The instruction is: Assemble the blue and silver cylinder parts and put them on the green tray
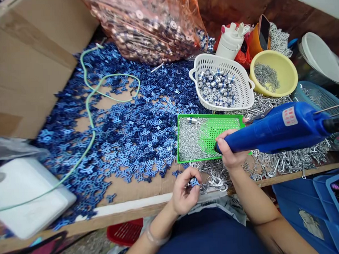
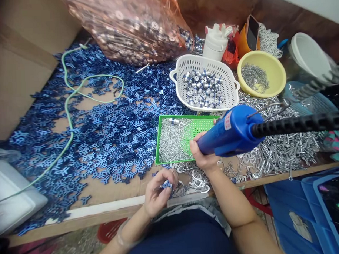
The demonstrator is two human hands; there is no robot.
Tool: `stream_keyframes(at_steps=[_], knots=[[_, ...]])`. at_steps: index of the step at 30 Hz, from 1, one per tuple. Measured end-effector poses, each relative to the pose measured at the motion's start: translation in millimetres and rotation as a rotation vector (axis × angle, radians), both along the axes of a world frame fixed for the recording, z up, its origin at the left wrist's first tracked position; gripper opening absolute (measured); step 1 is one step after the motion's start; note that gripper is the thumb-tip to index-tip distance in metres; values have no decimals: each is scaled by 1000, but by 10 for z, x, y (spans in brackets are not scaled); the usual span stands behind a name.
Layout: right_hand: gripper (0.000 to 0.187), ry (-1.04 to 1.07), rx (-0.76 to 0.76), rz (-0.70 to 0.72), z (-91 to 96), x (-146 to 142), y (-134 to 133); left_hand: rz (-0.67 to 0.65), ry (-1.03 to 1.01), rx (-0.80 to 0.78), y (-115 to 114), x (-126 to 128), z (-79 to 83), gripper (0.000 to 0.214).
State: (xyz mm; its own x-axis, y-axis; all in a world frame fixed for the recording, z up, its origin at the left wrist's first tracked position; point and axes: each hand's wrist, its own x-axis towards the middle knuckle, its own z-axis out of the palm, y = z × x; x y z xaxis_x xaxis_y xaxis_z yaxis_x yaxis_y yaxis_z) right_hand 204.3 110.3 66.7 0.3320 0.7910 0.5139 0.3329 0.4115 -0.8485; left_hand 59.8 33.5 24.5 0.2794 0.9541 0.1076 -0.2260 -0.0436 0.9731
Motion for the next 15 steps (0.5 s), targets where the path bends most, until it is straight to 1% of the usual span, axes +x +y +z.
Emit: stream_keyframes(at_steps=[2,5,8,9,11,13,15], knots=[[26,-1,-14,3,-28,15,-15,1,9,12,1,5,4,28],[13,2,-27,40,-59,28,-27,-2,31,31,5,9,4,26],[8,-8,-21,26,-19,31,-40,-4,63,48,10,13,9,23],[9,-4,-23,11,27,35,-58,-2,75,54,12,15,14,22],[11,23,-38,10,178,55,-134,0,101,68,16,19,25,19],[15,60,-64,69,393,89,-270,-1,122,87,22,24,36,16],[19,62,-131,165,626,117,-440,-4,140,106,29,31,44,12]])
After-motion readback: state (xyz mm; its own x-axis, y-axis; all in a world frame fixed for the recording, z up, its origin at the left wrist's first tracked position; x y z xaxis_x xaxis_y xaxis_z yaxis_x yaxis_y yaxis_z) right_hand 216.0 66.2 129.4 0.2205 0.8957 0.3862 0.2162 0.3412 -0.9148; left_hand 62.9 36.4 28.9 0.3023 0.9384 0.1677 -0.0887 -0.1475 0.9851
